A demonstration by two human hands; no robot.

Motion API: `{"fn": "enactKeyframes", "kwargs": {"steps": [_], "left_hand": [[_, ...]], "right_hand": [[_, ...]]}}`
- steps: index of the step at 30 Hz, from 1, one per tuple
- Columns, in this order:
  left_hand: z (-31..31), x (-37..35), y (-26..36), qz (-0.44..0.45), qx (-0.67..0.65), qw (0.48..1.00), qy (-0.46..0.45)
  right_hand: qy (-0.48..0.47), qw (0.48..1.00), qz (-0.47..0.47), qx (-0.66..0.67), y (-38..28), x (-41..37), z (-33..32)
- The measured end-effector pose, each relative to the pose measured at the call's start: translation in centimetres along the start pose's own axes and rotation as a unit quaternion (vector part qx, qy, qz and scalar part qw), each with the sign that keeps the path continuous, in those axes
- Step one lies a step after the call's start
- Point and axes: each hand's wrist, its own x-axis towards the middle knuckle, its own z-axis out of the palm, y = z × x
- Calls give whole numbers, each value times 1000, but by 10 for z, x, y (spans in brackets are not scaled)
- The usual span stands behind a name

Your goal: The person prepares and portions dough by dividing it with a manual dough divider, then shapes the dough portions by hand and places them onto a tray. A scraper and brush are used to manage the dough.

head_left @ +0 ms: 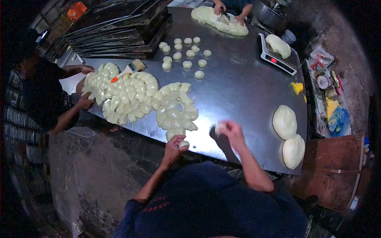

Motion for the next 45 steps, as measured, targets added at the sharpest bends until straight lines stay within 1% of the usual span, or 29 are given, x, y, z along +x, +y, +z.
{"fn": "enactKeyframes", "kwargs": {"steps": [1,2,5,7,8,10,11,12,13,14,15,17,20,21,23,24,25,26,27,28,29,31,35,37,39,41,43,44,45], "left_hand": [[-4,-3,1,-25,-49,998,20],[-9,-5,4,-15,-91,996,22],[-23,-5,8,-8,-96,995,27],[-28,-11,27,-9,-88,995,48],[-30,-14,33,-7,-79,994,69],[-45,-19,29,38,-77,992,89],[-53,-18,29,90,-80,986,112],[-57,-24,34,50,-106,979,168],[-66,-26,37,88,-96,971,199],[-72,-24,33,99,-75,966,225],[-76,-22,29,108,-54,961,251],[-66,-19,66,186,-138,962,141],[-60,-9,107,237,-116,961,80],[-64,-6,116,259,-88,958,83],[-75,6,108,258,-45,959,110],[-75,-2,121,147,-95,979,106],[-89,7,95,168,-64,979,99],[-91,5,91,164,-46,980,103],[-91,0,88,159,-25,981,108],[-93,-4,80,133,-15,984,118],[-97,-10,76,112,-7,987,113],[-103,-14,69,95,29,987,125],[-105,12,66,30,41,990,132],[-106,53,67,111,99,980,132],[-94,107,65,164,118,967,155],[-63,158,62,300,212,910,190],[-24,195,43,352,315,861,188],[-13,193,36,231,421,864,154],[-9,190,31,237,415,865,153]], "right_hand": [[7,979,-166,-117,-40,34,7],[12,961,-267,-78,-94,55,23],[169,860,-446,-181,-199,137,42],[264,742,-529,-315,-217,213,39],[264,745,-525,-315,-207,234,39],[314,634,-556,-436,-190,252,52],[242,752,-490,-368,-174,240,62],[147,863,-380,-300,-174,188,82],[38,919,-332,-208,-148,163,100],[-53,866,-456,-199,-111,136,122],[-218,927,-236,-191,-80,86,146],[-401,815,-355,-223,-72,36,170],[-266,841,-454,-131,-107,65,164],[-114,837,-510,-160,-156,73,154],[47,855,-515,-40,-204,127,135],[46,822,-567,10,-223,163,120],[-194,870,-429,-147,-261,221,76],[-418,828,-244,-283,-282,263,43],[-424,829,-234,-280,-255,277,54],[-219,807,-294,-464,-205,290,77],[5,717,-339,-610,-165,301,99],[-55,812,-340,-471,-104,280,106],[-99,786,-402,-460,-12,269,145],[-138,788,-407,-441,-13,270,168],[-197,817,-281,-464,-22,264,180],[-171,832,-277,-450,-25,257,170],[-216,875,-166,-400,-39,251,145],[-205,826,-311,-423,-27,251,124],[-272,810,-224,-469,-33,252,100]]}}
